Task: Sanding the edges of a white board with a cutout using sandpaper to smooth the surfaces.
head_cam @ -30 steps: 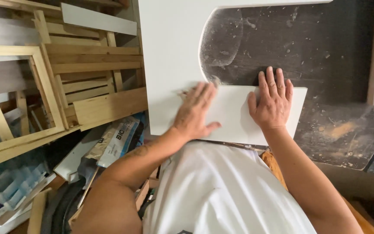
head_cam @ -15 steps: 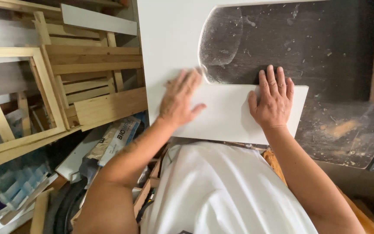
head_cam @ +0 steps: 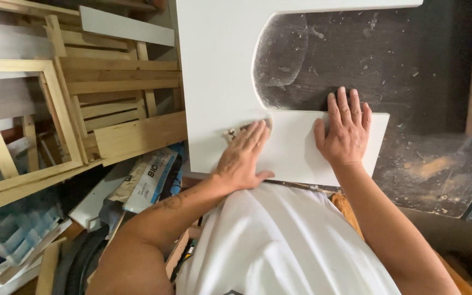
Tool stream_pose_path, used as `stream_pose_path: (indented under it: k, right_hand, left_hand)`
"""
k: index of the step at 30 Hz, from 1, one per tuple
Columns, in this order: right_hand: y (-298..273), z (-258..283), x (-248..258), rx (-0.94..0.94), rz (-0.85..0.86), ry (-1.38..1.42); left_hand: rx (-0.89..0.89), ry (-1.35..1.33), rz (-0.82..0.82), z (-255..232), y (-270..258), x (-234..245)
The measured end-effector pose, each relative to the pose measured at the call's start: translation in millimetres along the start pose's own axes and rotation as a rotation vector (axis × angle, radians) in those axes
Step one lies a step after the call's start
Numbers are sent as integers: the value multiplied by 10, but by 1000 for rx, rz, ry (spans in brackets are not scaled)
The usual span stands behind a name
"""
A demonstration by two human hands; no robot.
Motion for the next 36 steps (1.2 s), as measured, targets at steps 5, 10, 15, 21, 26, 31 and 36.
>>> stream_pose_path:
  k: [5,10,15,21,26,31,36]
  right_hand:
    - [-4,-3,1,16,-4,-18]
    - [14,5,19,18,-21,-34]
    - [-104,42,42,26,11,-34]
    - [-48,4,1,30,-22,-60]
    - [-12,28,21,22,-19,-22]
    - [-19,4,-14,6,4,-25]
    - [18,18,16,18,-18,1]
  left_hand:
    - [79,95,-104,347,348,88]
    - [7,-48,-56,-70,58,-38]
    - [83,58,-123,264,233,161]
    - [-126,-31,-4,129,79,-135]
    - [-12,-7,-95,-1,182,159]
    - [-120,-32,-62,210,234,6]
    - [35,37,-98,212,226,170]
Point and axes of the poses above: each hand's wrist, its own y-axis towards the middle knuckle, its own x-axis out of the back of the hand, z = x × y, the point moved 4 cm from there along y, towards the middle knuckle, and after that the axes turned 3 degrees about z, right-handed, at the moved point
